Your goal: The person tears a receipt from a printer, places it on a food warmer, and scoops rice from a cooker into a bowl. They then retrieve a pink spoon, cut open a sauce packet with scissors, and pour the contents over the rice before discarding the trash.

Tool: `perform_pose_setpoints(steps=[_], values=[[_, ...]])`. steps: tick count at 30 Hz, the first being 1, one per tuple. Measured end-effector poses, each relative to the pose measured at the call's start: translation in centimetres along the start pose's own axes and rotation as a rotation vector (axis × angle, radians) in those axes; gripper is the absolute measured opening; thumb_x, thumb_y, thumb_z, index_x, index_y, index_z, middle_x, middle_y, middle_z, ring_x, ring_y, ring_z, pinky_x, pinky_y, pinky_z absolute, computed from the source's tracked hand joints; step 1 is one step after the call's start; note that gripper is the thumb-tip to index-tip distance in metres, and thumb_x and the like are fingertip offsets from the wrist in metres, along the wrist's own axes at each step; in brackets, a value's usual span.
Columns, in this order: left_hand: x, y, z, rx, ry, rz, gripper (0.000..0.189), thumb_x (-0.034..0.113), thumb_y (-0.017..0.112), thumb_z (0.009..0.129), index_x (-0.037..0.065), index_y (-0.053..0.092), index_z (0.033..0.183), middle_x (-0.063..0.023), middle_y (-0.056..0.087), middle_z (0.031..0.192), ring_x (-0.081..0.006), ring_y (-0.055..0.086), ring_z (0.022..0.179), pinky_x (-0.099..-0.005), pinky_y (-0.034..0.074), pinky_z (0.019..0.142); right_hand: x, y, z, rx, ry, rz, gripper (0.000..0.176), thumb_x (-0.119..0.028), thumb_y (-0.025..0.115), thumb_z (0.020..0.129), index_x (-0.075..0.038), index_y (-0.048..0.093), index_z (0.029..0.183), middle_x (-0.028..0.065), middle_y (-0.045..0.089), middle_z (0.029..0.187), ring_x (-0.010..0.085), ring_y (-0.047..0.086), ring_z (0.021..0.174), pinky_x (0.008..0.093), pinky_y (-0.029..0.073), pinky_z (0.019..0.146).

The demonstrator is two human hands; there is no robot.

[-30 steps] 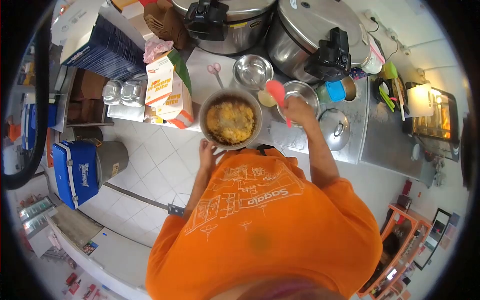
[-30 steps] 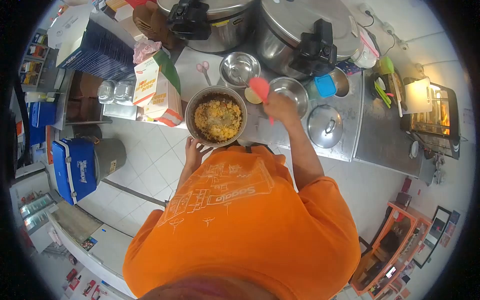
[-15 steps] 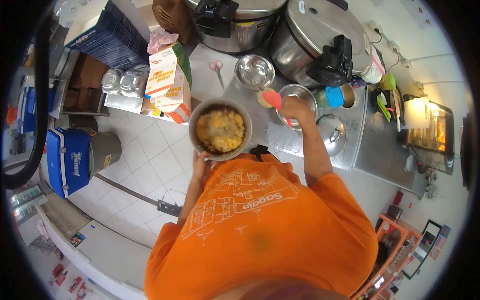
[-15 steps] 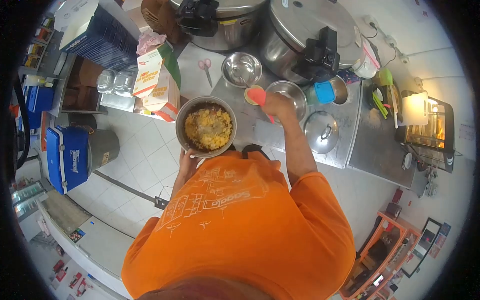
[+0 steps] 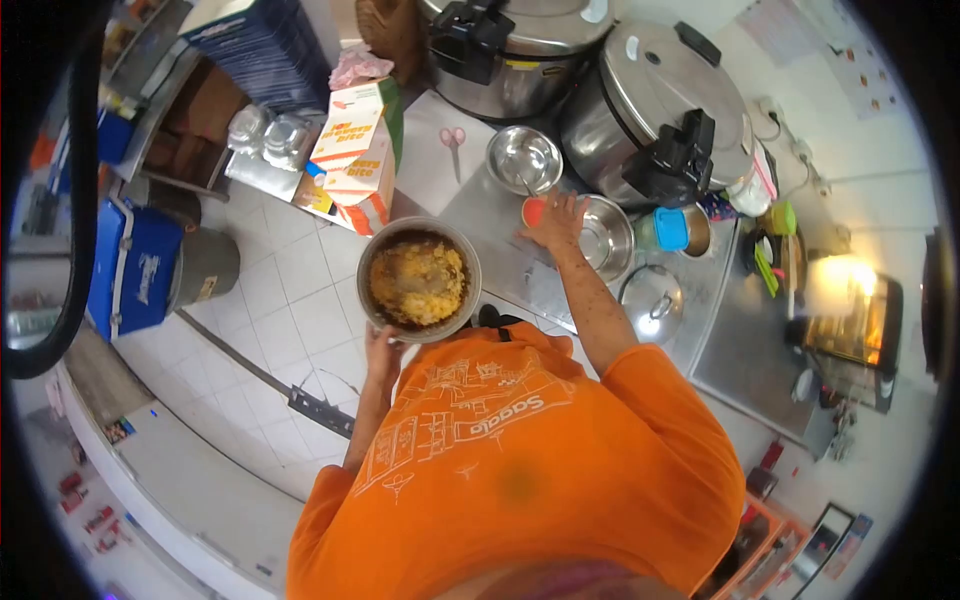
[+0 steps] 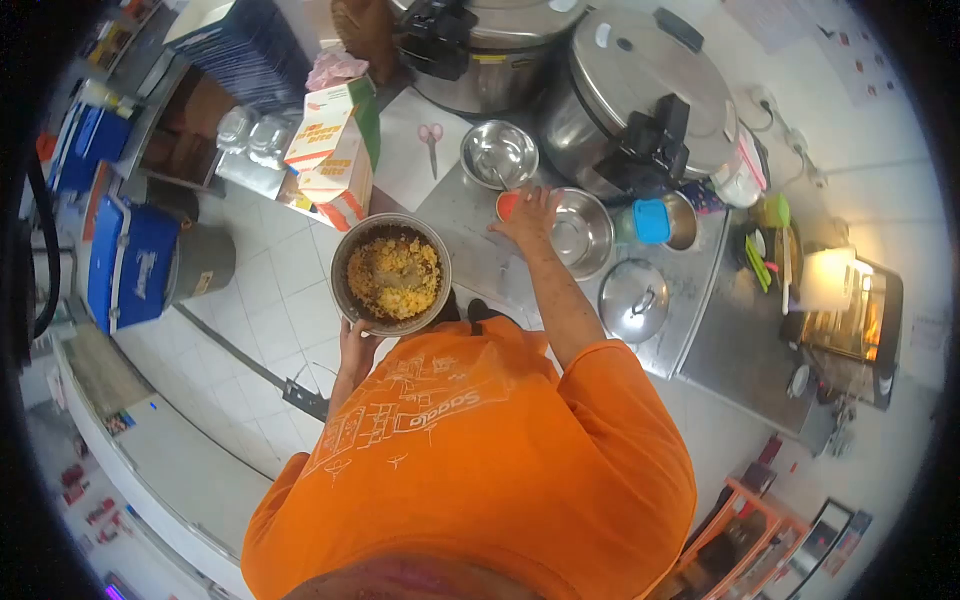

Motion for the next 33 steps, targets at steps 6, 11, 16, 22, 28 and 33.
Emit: perform_pose_setpoints(steps=[6,11,16,22,28,33], values=[[-2.5,-0.1,-4.3,0.109,0.038,-0.101,0.051,-0.001,0.047,0.082,0.005,0.029,0.130,-0.0140,0.045,0.121,-0.0332,0.052,0.108,-0.0475,0.050,0.093,0.9,2.2,1.1,0.023,-0.017,0.125,0.106,-0.056,0.073,0.062,0.000,0.028,0.140,0.0170,0.047,0.136,0.0277,0.025,0.138,0.0552,-0.013,0.109],[-4.8,-1.4,-8.1,0.211,0.118,-0.188,0.059,0.001,0.052,0.083,0.006,0.024,0.134,-0.0172,0.046,0.117,-0.0289,0.057,0.096,-0.0494,0.054,0.085,0.5,-0.3,-0.2,-0.079,-0.171,0.024,0.088,-0.053,0.073,0.064,0.001,0.045,0.128,0.0147,0.055,0.126,0.0267,0.035,0.132,0.0583,-0.010,0.109],[-8.2,-4.5,-10.3,0.358,0.147,-0.252,0.055,0.003,0.051,0.085,0.006,0.025,0.134,-0.0151,0.043,0.119,-0.0308,0.054,0.102,-0.0474,0.053,0.085,-4.0,-5.5,-5.8,0.057,-0.570,0.016,0.079,-0.053,0.074,0.062,-0.001,0.054,0.118,0.0119,0.061,0.114,0.0261,0.048,0.117,0.0624,-0.004,0.109],[-8.0,-3.8,-11.6,0.316,0.181,-0.297,0.048,0.003,0.051,0.085,0.006,0.029,0.129,-0.0170,0.048,0.116,-0.0307,0.060,0.092,-0.0394,0.056,0.068,-16.3,-8.2,-16.6,0.058,-1.172,0.065,0.074,-0.049,0.074,0.060,-0.002,0.056,0.114,0.0122,0.061,0.110,0.0271,0.049,0.115,0.0640,0.002,0.108],[-9.0,-9.9,-12.5,0.346,0.225,-0.433,0.049,0.003,0.050,0.084,0.013,0.033,0.129,-0.0119,0.056,0.098,-0.0220,0.058,0.066,-0.0320,0.051,0.049,-28.1,0.6,-26.5,0.099,-1.653,-0.253,0.059,-0.048,0.066,0.067,0.002,0.063,0.098,0.0169,0.062,0.102,0.0311,0.050,0.111,0.0533,0.019,0.108],[-7.5,-19.6,-17.7,0.479,0.281,-0.533,0.055,0.001,0.052,0.081,0.010,0.029,0.130,-0.0138,0.049,0.117,-0.0346,0.060,0.098,-0.0470,0.058,0.071,-37.4,6.7,-34.1,0.052,-1.834,-0.361,0.070,-0.051,0.074,0.060,-0.001,0.059,0.106,0.0156,0.060,0.103,0.0318,0.050,0.107,0.0531,0.022,0.107]])
Point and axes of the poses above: each hand's wrist, its own z-axis towards the middle knuckle, its own y-axis out of the palm, x = y × z, the point moved 3 cm from there along z, towards the middle knuckle
